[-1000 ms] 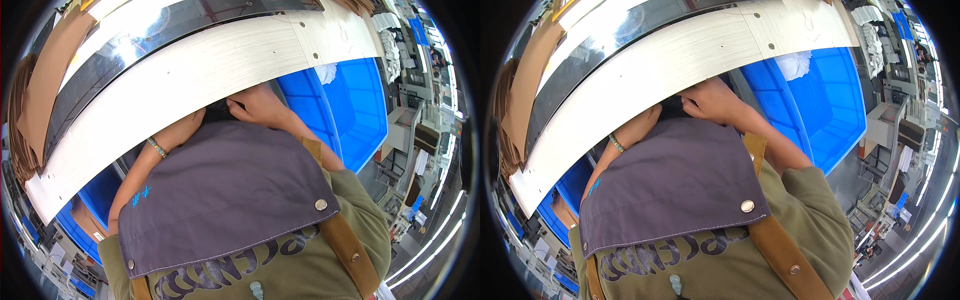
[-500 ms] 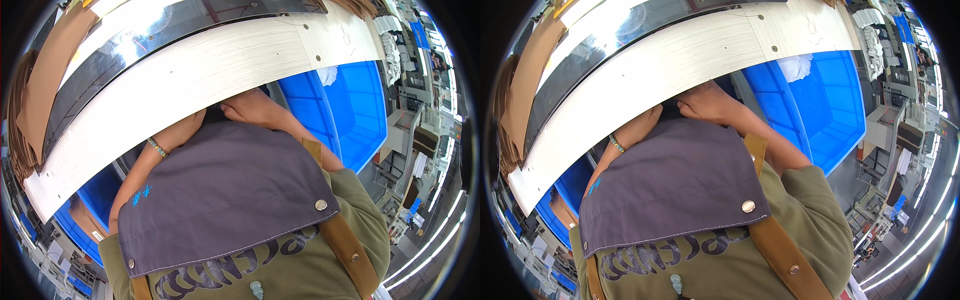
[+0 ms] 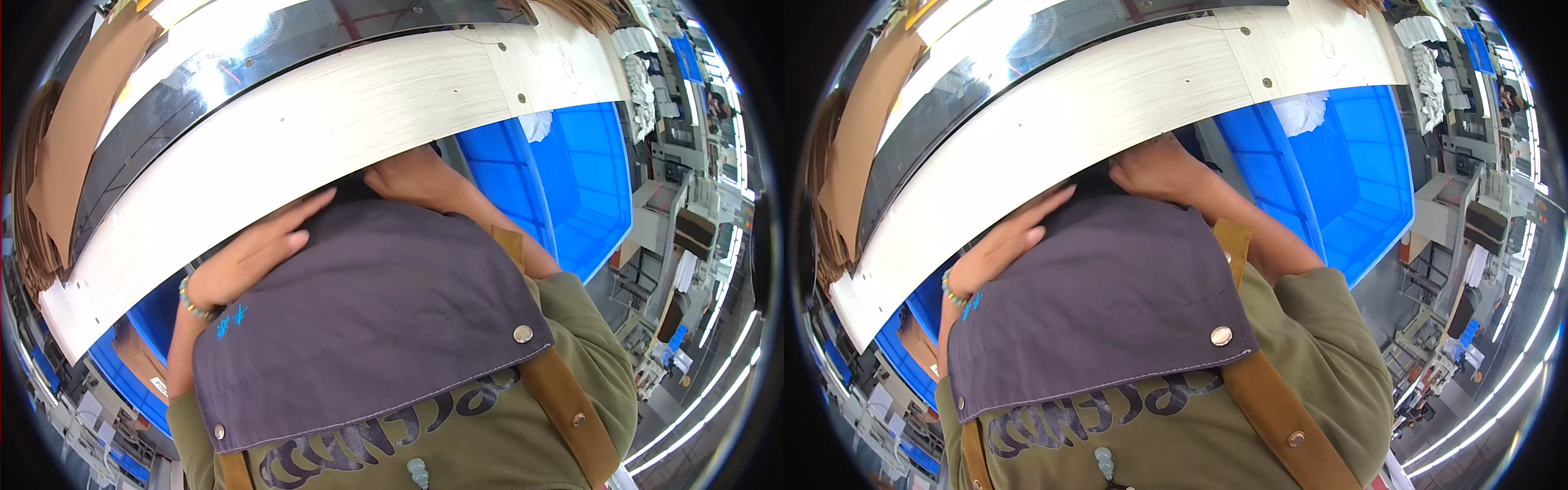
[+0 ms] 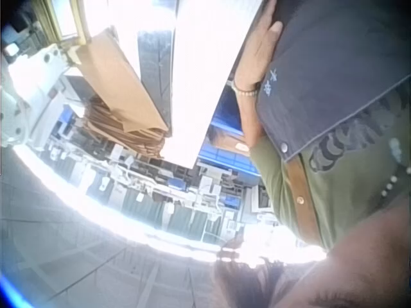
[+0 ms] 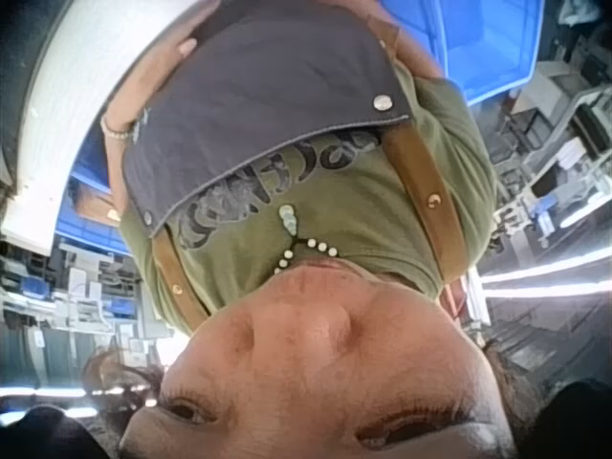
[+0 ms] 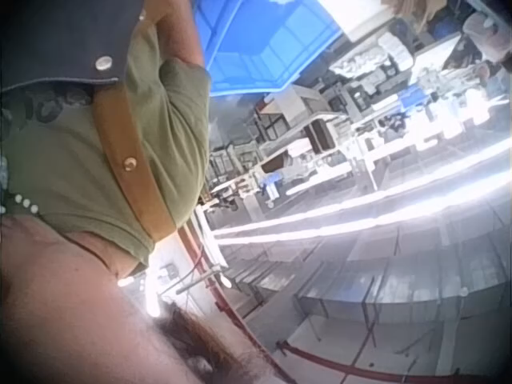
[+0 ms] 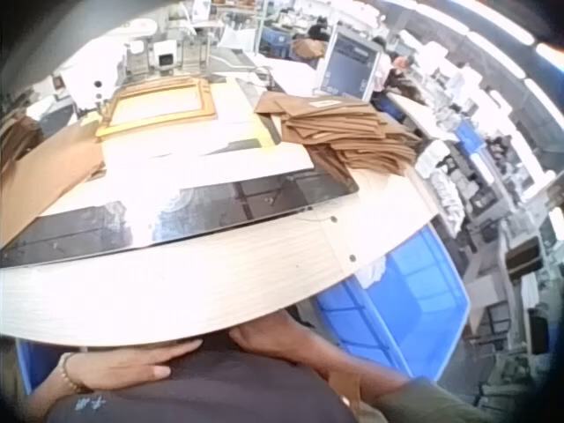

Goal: Sewing leather pieces and applying labels using an industrial sewing machine.

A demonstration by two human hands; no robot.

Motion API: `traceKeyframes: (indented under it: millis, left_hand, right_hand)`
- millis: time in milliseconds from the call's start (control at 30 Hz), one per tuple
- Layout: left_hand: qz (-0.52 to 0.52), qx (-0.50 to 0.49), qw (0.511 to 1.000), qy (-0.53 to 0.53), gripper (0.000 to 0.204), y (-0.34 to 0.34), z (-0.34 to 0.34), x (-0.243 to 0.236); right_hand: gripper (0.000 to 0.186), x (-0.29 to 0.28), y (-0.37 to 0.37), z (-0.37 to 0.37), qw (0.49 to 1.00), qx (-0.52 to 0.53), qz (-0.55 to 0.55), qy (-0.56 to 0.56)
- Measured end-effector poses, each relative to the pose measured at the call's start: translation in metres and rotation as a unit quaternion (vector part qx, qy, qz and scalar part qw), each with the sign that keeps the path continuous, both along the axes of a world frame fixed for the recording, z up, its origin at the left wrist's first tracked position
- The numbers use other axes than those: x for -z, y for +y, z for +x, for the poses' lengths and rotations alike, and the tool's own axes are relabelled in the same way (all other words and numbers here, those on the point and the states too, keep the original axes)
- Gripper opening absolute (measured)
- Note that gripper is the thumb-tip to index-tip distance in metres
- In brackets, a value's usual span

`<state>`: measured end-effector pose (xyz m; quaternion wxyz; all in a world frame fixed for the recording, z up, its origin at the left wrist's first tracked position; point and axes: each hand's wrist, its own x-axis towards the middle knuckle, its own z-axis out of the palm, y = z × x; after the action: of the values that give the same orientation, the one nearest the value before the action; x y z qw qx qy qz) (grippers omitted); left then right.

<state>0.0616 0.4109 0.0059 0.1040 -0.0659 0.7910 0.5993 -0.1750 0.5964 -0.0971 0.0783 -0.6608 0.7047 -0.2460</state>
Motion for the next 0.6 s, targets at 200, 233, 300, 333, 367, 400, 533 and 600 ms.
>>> traceKeyframes:
  millis: [200, 233, 300, 333, 367, 400, 533, 600]
  left_hand:
    - [0.134, 0.115, 0.977, 0.117, 0.066, -0.037, 0.020, -0.098]
    - [0.123, 0.107, 0.967, 0.193, 0.069, -0.039, 0.022, -0.112]
    - [0.117, 0.046, 0.930, 0.345, 0.066, -0.032, 0.028, -0.135]
    - [0.094, 0.048, 0.925, 0.365, 0.064, -0.029, 0.030, -0.147]
    - [0.108, 0.041, 0.913, 0.391, 0.058, -0.024, 0.034, -0.161]
    - [0.123, 0.033, 0.899, 0.418, 0.055, -0.020, 0.036, -0.174]
    - [0.129, 0.138, 0.835, 0.517, 0.073, -0.051, 0.028, -0.190]
    - [0.085, 0.262, 0.789, 0.550, 0.086, -0.077, 0.029, -0.191]
  right_hand:
    - [0.026, -0.037, 0.003, -0.008, 0.982, -0.032, 0.155, -0.100]
    - [0.028, -0.044, 0.005, -0.013, 0.972, -0.055, 0.201, -0.114]
    - [0.034, -0.061, 0.011, -0.014, 0.963, -0.042, 0.230, -0.132]
    - [0.036, -0.069, 0.015, -0.013, 0.973, -0.045, 0.184, -0.134]
    - [0.036, -0.080, 0.019, -0.017, 0.971, -0.036, 0.202, -0.126]
    - [0.037, -0.090, 0.024, -0.022, 0.962, -0.070, 0.233, -0.124]
    - [0.035, -0.146, 0.029, -0.052, 0.914, -0.151, 0.306, -0.219]
    - [0.033, -0.173, 0.018, -0.067, 0.914, -0.157, 0.312, -0.209]
